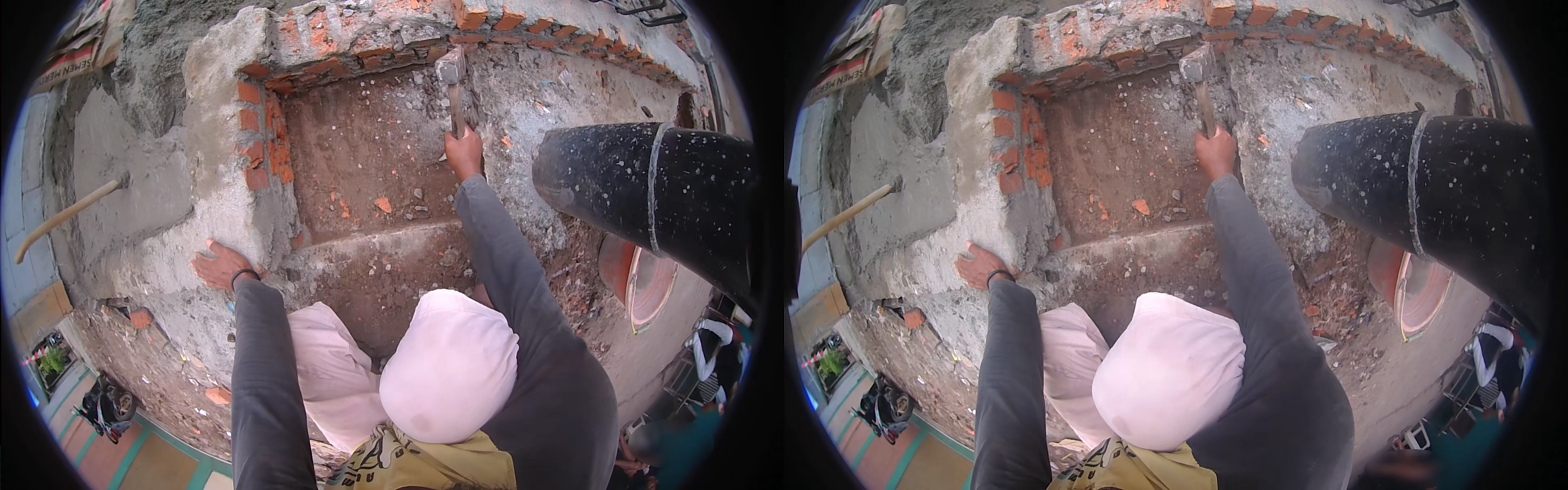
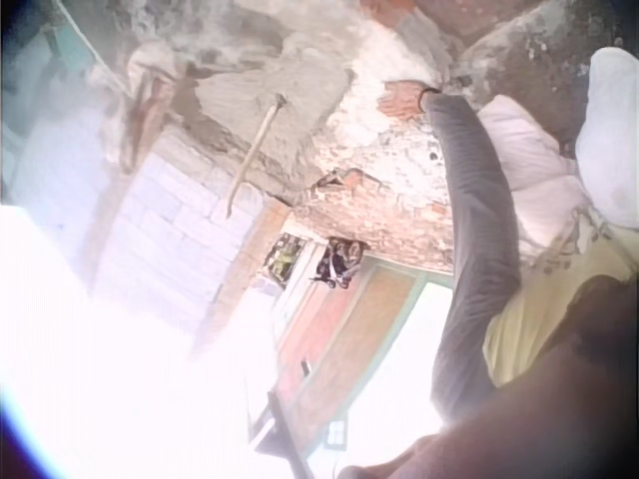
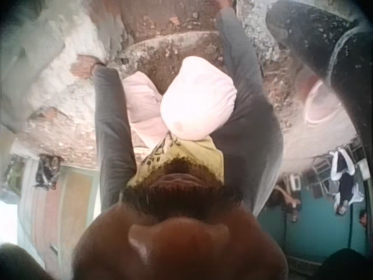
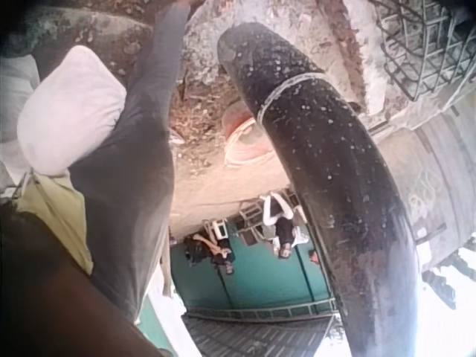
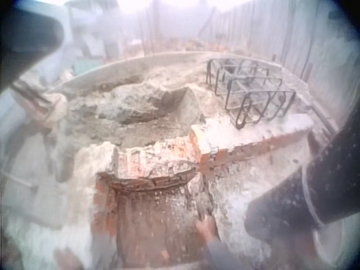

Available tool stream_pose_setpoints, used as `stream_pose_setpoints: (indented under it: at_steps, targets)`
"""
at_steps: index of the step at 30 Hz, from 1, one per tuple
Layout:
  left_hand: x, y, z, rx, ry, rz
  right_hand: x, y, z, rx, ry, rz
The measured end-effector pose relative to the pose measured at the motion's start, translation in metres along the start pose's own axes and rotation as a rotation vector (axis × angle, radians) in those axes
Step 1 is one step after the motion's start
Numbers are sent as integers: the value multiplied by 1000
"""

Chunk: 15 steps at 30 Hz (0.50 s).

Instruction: The person places a rebar cage into a hole and uses a hammer to break apart bricks and level the concrete foundation.

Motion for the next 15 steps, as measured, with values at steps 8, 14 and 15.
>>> stream_pose_setpoints:
  at_steps: [8, 14, 15]
  targets:
    - [2, 5, 7, 9, 14, -15, 9, -33, -35, 671, -472, -417]
    - [-3, -2, 10, -5, -4, 36, 35, -17, 29, -83, -151, -8]
    - [-22, -18, 33, -31, -14, -71, 67, -1, 85, 226, -404, -93]
Point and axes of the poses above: each hand's wrist, its own x-axis towards the middle knuckle, its own y-axis out of the back of the hand, z = x × y, the point moved 3 cm from there along x, towards the middle knuckle, and after that the axes turned 8 degrees about -z, right-handed, at the moved point
